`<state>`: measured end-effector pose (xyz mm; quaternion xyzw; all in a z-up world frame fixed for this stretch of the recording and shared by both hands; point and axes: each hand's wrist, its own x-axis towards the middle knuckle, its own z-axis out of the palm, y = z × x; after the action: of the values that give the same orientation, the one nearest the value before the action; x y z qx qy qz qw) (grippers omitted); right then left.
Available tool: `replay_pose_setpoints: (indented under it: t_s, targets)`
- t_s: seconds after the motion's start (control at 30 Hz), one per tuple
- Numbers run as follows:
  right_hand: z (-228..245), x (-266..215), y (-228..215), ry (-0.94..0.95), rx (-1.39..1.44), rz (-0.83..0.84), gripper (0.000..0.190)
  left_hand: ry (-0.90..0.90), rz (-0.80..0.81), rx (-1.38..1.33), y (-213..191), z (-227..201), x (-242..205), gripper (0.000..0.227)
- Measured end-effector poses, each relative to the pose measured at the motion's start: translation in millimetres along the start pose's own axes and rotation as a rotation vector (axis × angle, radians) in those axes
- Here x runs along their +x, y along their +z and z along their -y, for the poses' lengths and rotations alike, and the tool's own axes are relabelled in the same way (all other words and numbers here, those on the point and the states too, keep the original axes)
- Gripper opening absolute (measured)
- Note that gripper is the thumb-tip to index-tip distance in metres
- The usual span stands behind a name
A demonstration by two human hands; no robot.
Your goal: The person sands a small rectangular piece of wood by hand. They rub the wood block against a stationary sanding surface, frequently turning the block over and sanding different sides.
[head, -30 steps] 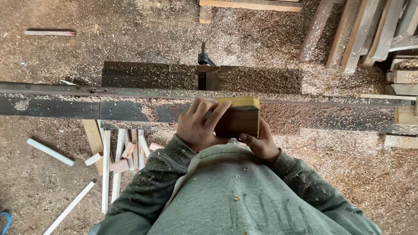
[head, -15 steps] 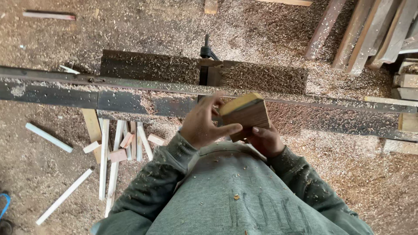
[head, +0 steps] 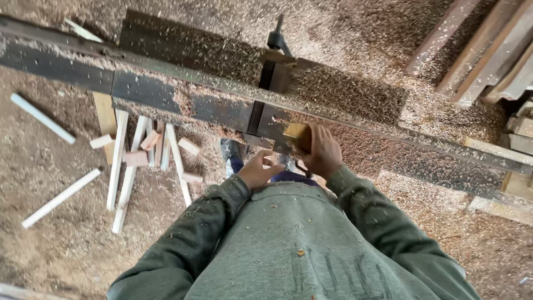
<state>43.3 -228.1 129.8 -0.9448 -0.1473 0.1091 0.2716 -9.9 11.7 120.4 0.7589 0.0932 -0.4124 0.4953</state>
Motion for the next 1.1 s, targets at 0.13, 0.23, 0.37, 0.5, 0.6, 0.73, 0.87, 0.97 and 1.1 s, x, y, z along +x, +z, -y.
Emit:
replay_pose_setpoints:
  t_s: [0.13, 0.23, 0.37, 0.5, 0.6, 0.73, 0.87, 0.97, 1.1]
  targets:
    - [-15.9, 19.9, 30.7, -0.179, -0.39, 0.032, 0.074, -0.071, -0.048, -0.135, 18.1, 29.8, -1.3, 0.079]
    - [-20.7, 29.1, 42.5, -0.217, -0.382, 0.071, 0.069, -0.024, -0.107, -0.226, 24.0, 39.6, -1.6, 0.07]
    - [-5.3, 46.6, 51.2, -0.267, -0.345, 0.134, 0.067, 0.007, -0.18, -0.321, 26.1, 51.3, -7.7, 0.063]
    - [30.1, 70.5, 66.0, -0.268, -0.329, 0.142, 0.065, -0.032, -0.209, -0.298, 18.9, 60.4, -18.7, 0.058]
    - [45.4, 85.5, 72.7, -0.324, -0.304, 0.117, 0.065, -0.049, -0.204, -0.35, 7.2, 68.2, -26.8, 0.056]
    - [56.7, 98.2, 84.3, -0.364, -0.305, 0.097, 0.066, -0.051, -0.249, -0.327, -13.8, 75.2, -37.3, 0.054]
    - [55.5, 104.1, 92.8, -0.345, -0.324, 0.11, 0.065, -0.081, -0.259, -0.316, -31.2, 75.5, -44.4, 0.054]
    - [51.8, 116.9, 102.6, -0.293, -0.317, 0.166, 0.067, -0.09, -0.231, -0.297, -38.5, 73.0, -44.7, 0.054]
    - [53.6, 125.0, 108.8, -0.391, -0.348, 0.121, 0.066, -0.07, -0.201, -0.294, -42.4, 74.2, -44.6, 0.054]
